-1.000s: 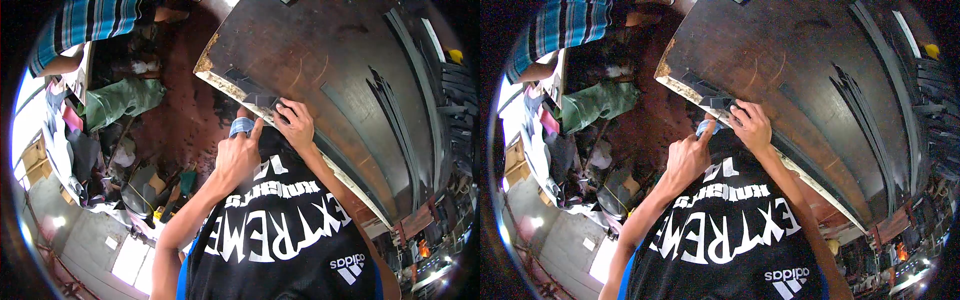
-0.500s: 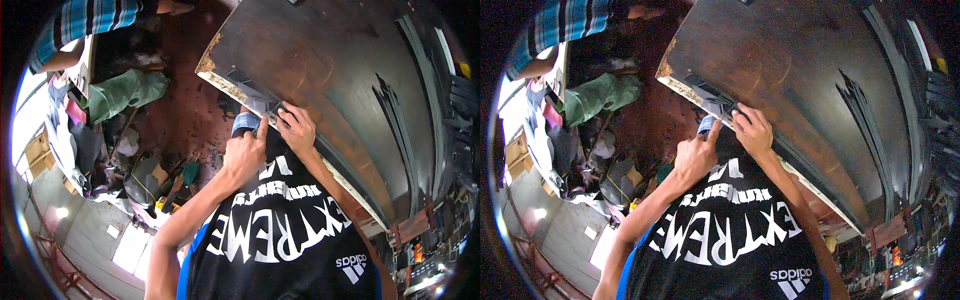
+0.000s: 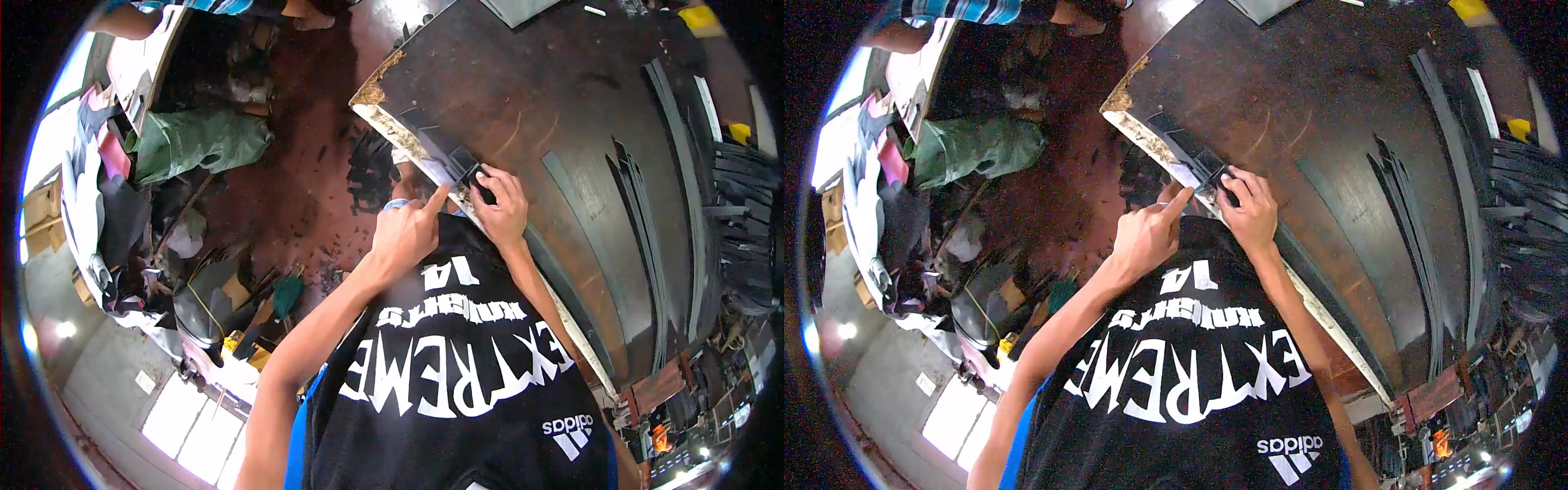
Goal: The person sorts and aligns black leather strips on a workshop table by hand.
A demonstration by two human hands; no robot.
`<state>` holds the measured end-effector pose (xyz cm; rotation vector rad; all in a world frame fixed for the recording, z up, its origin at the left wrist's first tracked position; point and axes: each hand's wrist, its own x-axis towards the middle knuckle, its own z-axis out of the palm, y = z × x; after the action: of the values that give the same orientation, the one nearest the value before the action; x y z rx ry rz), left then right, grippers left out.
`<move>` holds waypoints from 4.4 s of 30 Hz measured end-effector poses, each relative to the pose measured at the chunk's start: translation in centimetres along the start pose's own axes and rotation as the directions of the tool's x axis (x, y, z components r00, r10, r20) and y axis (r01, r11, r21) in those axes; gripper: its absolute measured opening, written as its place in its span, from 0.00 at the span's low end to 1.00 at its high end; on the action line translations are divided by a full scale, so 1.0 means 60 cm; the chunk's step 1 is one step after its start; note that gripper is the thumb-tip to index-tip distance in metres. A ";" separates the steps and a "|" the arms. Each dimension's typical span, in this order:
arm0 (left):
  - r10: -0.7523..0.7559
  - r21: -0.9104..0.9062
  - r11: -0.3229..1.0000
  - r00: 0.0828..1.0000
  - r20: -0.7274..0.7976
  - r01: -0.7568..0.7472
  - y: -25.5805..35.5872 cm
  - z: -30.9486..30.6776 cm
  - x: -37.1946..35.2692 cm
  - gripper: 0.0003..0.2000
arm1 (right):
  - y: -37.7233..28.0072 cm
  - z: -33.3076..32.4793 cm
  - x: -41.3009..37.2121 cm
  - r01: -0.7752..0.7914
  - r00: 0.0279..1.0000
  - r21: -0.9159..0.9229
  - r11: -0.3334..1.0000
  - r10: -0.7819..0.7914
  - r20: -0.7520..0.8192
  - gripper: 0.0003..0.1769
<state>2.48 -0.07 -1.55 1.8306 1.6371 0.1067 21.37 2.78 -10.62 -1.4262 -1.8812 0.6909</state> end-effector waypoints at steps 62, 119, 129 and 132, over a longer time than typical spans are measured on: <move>-0.141 0.264 0.961 0.968 0.207 0.084 0.094 -0.063 0.060 0.25 | -0.001 -0.007 -0.005 -0.062 0.987 -0.064 0.996 0.070 0.143 0.17; 0.120 0.058 0.992 0.987 -0.104 -0.115 -0.046 0.086 0.003 0.32 | -0.005 -0.009 0.004 -0.051 0.994 -0.115 0.992 0.062 0.092 0.11; -0.125 0.204 0.974 0.982 0.143 0.094 0.069 -0.029 0.047 0.27 | -0.003 -0.005 0.000 -0.064 0.996 -0.100 0.993 0.070 0.062 0.14; -0.167 0.257 0.960 0.963 0.210 0.110 0.083 -0.046 0.049 0.26 | 0.000 -0.004 -0.005 -0.070 0.991 -0.105 0.992 0.081 0.105 0.13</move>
<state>6.03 3.80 2.14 1.8181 1.6634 -0.3720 21.61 2.51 -10.56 -1.5593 -1.9794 0.7325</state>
